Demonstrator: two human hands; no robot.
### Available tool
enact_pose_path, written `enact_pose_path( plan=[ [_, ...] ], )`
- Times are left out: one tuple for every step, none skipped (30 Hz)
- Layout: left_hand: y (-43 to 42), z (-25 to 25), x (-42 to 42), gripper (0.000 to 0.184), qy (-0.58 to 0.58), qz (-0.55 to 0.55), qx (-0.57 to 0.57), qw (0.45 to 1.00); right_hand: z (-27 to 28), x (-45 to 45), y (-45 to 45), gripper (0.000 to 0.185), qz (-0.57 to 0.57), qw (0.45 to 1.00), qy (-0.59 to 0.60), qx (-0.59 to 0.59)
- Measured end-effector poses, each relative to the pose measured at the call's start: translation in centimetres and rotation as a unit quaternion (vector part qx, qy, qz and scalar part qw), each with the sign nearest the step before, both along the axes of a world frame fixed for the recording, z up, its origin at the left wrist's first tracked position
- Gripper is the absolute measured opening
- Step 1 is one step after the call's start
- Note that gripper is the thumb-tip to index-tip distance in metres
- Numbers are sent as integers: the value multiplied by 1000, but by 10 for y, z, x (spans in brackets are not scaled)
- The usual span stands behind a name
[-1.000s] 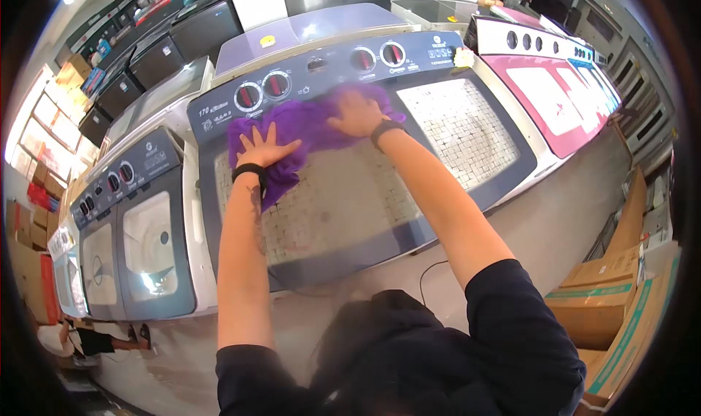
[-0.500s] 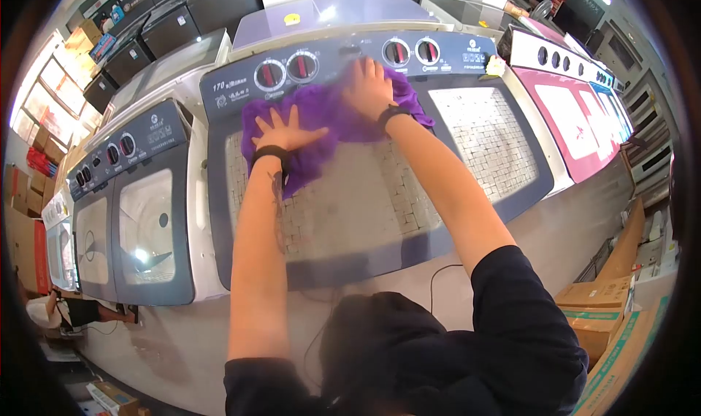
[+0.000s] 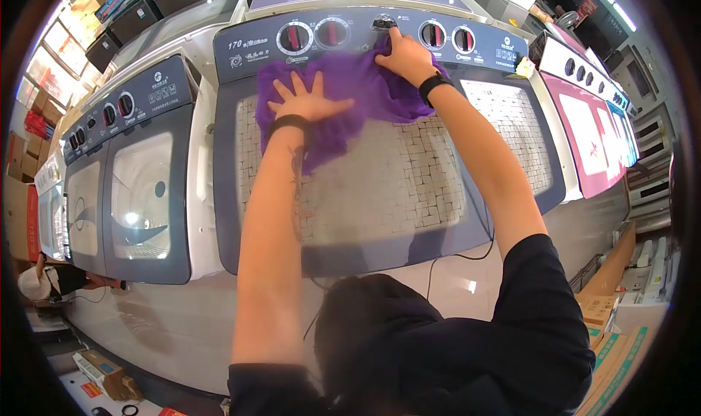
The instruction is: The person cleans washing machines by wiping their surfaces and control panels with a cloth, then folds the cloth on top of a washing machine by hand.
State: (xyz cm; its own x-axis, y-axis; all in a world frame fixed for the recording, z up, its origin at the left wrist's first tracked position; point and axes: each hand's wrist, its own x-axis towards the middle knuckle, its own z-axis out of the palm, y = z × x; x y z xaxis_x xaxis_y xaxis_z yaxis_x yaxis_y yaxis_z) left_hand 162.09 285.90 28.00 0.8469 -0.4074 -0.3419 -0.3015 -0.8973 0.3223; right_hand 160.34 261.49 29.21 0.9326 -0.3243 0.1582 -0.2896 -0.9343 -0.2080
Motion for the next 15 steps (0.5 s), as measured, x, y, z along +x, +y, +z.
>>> enact_pose_path(
  plan=[
    [0, 0, 1, 115, 1, 1, 2, 1000, 3, -2, 3, 69, 7, 1000, -3, 9],
    [0, 1, 1, 115, 2, 2, 4, 1000, 5, -6, 6, 70, 12, 1000, -6, 18],
    [-1, 1, 2, 115, 2, 2, 5, 1000, 7, -8, 7, 71, 17, 999, -10, 26],
    [-2, 1, 2, 115, 1, 1, 8, 1000, -2, -4, 5, 72, 14, 999, -34, 9],
    [-2, 0, 3, 116, -1, -2, 12, 1000, -18, 2, 3, 74, 9, 998, -58, -7],
    [-2, 1, 4, 116, -3, -4, 16, 1000, -25, 5, 4, 75, 5, 996, -83, -24],
    [-2, 1, 4, 116, -3, -3, 14, 1000, -28, 7, 1, 78, 15, 995, -86, -41],
    [-2, 1, 5, 116, -3, -3, 13, 1000, -33, 8, -1, 80, 25, 994, -89, -58],
    [-2, 1, 4, 116, -2, -4, 12, 1000, -34, 5, -1, 83, 33, 993, -90, -74],
    [-2, 1, 3, 116, -4, -5, 12, 1000, -28, 2, 1, 84, 40, 995, -60, -70],
    [-1, 2, 3, 116, -6, -6, 11, 1000, -33, 2, 0, 81, 37, 994, -71, -67],
    [-2, 3, 3, 116, -10, -6, 9, 1000, -37, 3, 0, 79, 36, 994, -83, -66],
    [-4, 4, 3, 117, -10, -7, 10, 1000, -39, 5, 0, 76, 37, 992, -96, -66],
    [-4, 4, 3, 117, -10, -7, 11, 1000, -41, 5, -1, 72, 32, 991, -105, -73],
    [-3, 4, 4, 118, -11, -5, 12, 1000, -35, 2, 1, 71, 40, 993, -100, -56]
  ],
)
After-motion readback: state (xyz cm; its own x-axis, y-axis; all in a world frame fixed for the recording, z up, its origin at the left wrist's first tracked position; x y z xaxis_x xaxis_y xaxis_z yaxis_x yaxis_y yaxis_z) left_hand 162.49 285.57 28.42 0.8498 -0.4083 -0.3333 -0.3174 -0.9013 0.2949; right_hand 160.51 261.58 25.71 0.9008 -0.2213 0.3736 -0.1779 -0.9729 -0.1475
